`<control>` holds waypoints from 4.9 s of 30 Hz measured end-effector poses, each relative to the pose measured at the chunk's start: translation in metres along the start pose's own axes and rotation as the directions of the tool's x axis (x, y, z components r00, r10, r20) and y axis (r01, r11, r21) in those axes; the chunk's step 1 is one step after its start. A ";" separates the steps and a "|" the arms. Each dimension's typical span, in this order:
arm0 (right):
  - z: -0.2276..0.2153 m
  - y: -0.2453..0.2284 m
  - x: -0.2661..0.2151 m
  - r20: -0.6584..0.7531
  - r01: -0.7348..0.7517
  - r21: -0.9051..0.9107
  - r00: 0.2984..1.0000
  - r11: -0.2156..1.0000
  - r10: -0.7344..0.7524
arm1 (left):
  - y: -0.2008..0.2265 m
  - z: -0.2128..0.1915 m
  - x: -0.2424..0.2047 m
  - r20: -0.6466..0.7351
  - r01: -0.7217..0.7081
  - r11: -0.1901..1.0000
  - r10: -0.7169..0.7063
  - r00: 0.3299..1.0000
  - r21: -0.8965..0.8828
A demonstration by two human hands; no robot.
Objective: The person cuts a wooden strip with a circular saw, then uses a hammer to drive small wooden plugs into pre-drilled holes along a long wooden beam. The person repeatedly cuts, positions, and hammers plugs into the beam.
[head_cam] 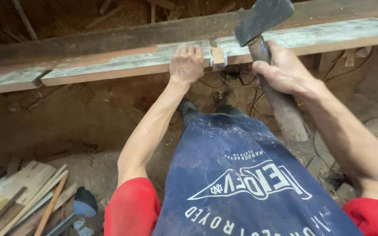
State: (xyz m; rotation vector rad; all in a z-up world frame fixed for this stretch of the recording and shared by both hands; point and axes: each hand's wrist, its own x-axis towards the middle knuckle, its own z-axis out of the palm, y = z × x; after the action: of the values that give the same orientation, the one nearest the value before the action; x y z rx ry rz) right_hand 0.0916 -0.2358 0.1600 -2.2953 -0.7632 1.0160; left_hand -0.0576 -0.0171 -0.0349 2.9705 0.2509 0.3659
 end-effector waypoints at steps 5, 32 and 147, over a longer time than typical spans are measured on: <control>-0.011 -0.002 0.012 0.022 0.107 -0.126 0.994 0.986 -0.105 | 0.017 0.005 -0.033 -0.180 -0.062 0.993 0.079 0.980 0.100; 0.044 -0.016 -0.026 -0.441 0.334 -0.247 0.797 0.910 -0.413 | -0.040 -0.054 0.085 0.249 -0.095 0.968 0.154 0.956 -0.232; 0.140 0.047 0.080 -0.678 0.422 -0.579 0.228 0.698 -0.699 | -0.060 -0.043 0.143 0.478 0.077 0.949 0.082 0.875 -0.305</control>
State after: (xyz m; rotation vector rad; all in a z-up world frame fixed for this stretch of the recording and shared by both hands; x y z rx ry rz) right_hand 0.0409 -0.1849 0.0084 -1.9970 -1.1519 -0.6942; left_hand 0.0598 0.0726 0.0293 2.6272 0.1137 -0.3216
